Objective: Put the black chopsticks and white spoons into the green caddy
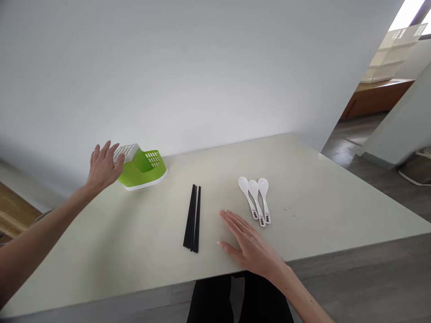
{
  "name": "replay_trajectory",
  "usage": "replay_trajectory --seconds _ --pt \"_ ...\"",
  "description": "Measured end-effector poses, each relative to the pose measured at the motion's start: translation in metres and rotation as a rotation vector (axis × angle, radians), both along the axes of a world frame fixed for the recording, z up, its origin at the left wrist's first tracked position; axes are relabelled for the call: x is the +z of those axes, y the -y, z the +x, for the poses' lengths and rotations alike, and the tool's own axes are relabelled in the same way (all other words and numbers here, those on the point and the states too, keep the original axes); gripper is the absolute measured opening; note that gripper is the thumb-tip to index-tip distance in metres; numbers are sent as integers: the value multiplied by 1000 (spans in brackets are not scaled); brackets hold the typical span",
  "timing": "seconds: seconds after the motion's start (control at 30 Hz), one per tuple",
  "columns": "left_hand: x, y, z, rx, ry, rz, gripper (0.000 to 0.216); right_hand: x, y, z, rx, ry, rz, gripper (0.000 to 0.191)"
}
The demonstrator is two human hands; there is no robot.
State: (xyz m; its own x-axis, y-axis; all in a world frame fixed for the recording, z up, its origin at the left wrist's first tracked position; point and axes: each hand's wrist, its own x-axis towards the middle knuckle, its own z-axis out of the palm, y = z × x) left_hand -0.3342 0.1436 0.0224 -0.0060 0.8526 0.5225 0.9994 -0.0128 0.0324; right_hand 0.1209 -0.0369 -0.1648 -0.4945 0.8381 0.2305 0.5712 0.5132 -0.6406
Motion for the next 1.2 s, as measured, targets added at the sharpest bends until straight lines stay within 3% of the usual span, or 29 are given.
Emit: replay_trajectory --seconds 0.1,0.2,0.47,0.63,1.0,1.2 --pt "-2 -14 -17 25 57 -131 69 0 -1 -1 -3 7 3 76" --pt "-12 -20 -15 32 130 -113 71 1 -1 -2 1 21 13 75" --pt "-18 -26 28 37 212 -108 64 1 -2 -4 16 36 56 79" --pt "-24 -43 81 -54 191 -125 67 5 -4 -5 33 16 101 82" --pt "-33 -56 236 -285 193 -249 69 6 -8 -4 34 -51 110 81" --pt "-29 -45 279 -372 213 -295 76 8 -11 -4 49 -96 103 80"
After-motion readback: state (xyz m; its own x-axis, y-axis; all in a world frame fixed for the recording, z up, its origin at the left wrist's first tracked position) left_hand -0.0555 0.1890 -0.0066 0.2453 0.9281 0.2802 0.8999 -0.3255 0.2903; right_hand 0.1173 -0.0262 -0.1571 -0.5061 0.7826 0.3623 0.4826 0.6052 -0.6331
